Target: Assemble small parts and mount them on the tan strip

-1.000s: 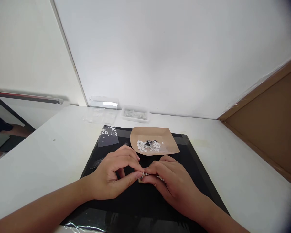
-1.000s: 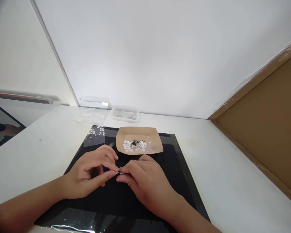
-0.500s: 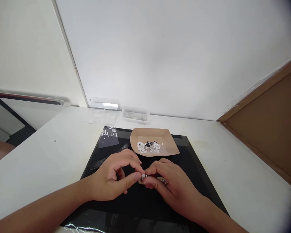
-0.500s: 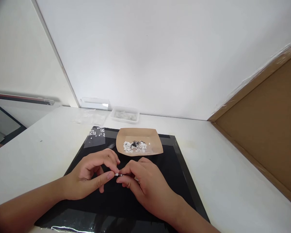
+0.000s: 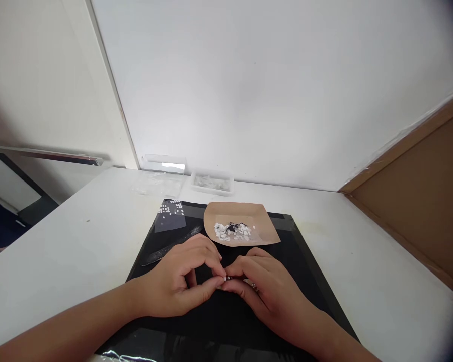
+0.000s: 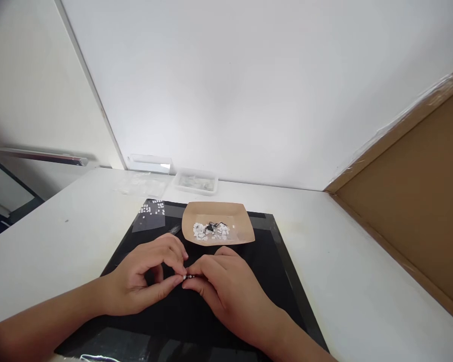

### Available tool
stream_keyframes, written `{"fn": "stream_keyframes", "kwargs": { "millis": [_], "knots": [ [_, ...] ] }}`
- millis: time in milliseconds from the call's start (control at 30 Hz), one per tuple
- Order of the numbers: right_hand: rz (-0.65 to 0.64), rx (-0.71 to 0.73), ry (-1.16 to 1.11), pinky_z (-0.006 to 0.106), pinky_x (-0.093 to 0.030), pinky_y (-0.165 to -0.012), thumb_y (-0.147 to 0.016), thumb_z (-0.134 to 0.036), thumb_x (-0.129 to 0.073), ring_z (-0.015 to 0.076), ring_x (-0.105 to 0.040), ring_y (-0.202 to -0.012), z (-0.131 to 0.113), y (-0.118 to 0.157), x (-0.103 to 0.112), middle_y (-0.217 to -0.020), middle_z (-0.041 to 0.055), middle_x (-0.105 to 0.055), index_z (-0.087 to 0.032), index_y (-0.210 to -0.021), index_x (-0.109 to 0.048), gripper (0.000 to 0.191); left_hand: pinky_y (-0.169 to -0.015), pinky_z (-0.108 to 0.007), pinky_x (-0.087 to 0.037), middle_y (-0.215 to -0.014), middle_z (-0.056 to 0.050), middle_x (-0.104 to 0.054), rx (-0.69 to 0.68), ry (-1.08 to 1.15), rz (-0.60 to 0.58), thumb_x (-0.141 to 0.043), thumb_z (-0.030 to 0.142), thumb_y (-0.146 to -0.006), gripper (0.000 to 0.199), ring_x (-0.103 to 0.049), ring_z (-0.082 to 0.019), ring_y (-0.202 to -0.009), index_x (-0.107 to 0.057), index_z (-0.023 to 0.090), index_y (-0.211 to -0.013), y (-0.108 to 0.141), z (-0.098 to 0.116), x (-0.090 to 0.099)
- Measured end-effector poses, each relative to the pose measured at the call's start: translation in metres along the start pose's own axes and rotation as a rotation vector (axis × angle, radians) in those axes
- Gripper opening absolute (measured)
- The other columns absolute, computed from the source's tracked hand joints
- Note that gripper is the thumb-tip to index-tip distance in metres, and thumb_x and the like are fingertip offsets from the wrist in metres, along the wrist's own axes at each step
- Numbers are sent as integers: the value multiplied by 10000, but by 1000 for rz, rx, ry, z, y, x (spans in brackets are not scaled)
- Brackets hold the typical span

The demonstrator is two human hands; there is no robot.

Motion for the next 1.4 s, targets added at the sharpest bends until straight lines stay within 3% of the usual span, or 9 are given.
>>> {"fn": "stream_keyframes", "kwargs": {
  "millis": [533, 867, 1400],
  "knots": [
    [2, 66, 65, 290, -361, -703, -1024, -249, -612, 120, -535, -667, -7, -1, 1, -780, -49, -686, -225, -971, -619, 59, -509, -154, -580, -1041, -117, -617, -22, -4, 29, -695, 96, -866, 289, -609, -224, -1044, -681, 174, -1144, 1, 0, 1],
    [1, 79, 97, 304, -346, -702, -1034, -259, -592, 124, -549, -666, -8, -2, 2, -802, -50, -701, -229, -985, -605, 59, -524, -152, -579, -1022, -112, -597, -59, -42, 8, -688, 87, -879, 247, -610, -185, -958, -714, 160, -1114, 0, 6, 1],
    [29, 68, 89, 294, -384, -711, -1001, -279, -650, 130, -543, -669, -7, -1, 4, -771, -45, -702, -228, -940, -628, 82, -503, -134, -560, -1025, -98, -603, -46, -69, 98, -699, 117, -883, 206, -620, -175, -945, -717, 183, -1077, 2, 2, 5]
  ]
}}
Point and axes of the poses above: each hand's wrist, its own y-axis away from the middle knuckle, its own x-axis out of the back of the hand, z = x × y, the point moved 7 cm from there along -y, towards the middle knuckle
